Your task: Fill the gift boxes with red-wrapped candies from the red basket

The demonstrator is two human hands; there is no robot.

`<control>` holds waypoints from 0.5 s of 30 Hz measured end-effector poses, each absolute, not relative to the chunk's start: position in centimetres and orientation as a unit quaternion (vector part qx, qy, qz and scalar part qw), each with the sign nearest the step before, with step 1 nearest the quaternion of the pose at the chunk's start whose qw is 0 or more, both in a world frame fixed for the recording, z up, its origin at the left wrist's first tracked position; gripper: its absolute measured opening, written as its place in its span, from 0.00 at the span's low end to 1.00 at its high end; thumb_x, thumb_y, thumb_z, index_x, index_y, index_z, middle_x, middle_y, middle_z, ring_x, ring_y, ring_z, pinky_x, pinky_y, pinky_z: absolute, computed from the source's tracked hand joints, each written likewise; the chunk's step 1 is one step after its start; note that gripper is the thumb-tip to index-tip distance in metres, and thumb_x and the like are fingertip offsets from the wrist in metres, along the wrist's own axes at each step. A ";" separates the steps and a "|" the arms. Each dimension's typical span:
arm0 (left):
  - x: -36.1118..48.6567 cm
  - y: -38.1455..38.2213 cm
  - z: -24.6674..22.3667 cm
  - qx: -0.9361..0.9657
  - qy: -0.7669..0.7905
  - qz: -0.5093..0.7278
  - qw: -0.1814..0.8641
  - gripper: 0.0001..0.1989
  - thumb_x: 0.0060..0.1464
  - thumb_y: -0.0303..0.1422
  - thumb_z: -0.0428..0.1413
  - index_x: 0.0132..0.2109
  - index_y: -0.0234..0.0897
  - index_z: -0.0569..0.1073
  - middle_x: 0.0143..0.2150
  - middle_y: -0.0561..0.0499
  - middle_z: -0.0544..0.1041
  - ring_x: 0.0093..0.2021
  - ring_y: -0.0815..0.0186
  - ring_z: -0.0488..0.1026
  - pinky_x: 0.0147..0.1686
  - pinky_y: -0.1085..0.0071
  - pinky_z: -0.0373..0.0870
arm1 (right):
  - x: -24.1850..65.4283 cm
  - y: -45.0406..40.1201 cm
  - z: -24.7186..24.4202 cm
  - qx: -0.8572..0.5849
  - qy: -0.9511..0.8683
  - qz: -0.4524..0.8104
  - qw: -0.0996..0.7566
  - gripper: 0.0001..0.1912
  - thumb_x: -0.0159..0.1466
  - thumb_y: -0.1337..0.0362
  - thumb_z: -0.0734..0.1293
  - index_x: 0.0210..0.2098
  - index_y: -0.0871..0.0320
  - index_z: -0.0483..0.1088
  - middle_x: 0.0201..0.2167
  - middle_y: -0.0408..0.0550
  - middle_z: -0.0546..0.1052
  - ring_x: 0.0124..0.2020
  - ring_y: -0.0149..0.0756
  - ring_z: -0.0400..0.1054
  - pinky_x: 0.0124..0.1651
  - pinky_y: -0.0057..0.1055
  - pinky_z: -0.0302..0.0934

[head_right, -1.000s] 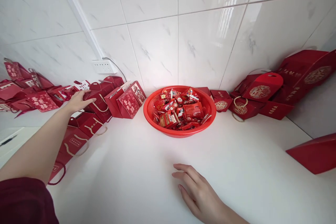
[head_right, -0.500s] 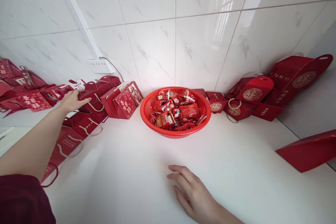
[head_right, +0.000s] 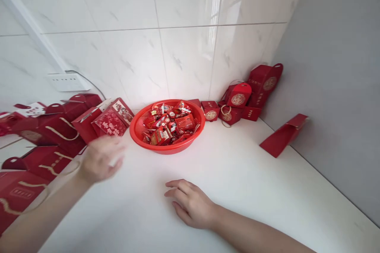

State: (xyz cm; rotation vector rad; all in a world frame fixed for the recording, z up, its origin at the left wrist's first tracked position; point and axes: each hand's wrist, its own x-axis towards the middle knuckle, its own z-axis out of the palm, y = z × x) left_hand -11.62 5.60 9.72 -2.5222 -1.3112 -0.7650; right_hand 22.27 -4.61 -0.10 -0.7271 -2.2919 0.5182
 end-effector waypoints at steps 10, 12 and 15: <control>2.0 2.7 1.9 -0.936 -0.314 -0.069 -0.142 0.31 0.64 0.46 0.49 0.71 0.54 0.53 0.74 0.51 0.53 0.72 0.50 0.52 0.69 0.44 0.53 | 29.2 4.4 2.1 -0.401 -0.788 0.016 0.468 0.18 0.67 0.69 0.59 0.55 0.53 0.67 0.61 0.56 0.67 0.62 0.42 0.63 0.62 0.46 0.61; 2.2 3.4 1.7 -0.932 -0.328 -0.047 -0.147 0.33 0.65 0.48 0.47 0.73 0.54 0.47 0.75 0.53 0.47 0.74 0.51 0.45 0.70 0.42 0.45 | 31.8 7.7 2.9 -0.465 -0.716 0.006 0.521 0.21 0.68 0.66 0.60 0.60 0.54 0.65 0.63 0.56 0.66 0.65 0.44 0.59 0.66 0.49 0.56; 2.0 3.7 1.4 -0.929 -0.336 -0.038 -0.152 0.33 0.65 0.49 0.46 0.73 0.56 0.45 0.75 0.55 0.45 0.74 0.52 0.43 0.71 0.44 0.44 | 35.9 12.5 4.0 -0.571 -0.550 0.024 0.609 0.31 0.65 0.62 0.60 0.67 0.59 0.56 0.65 0.62 0.64 0.64 0.46 0.62 0.60 0.46 0.64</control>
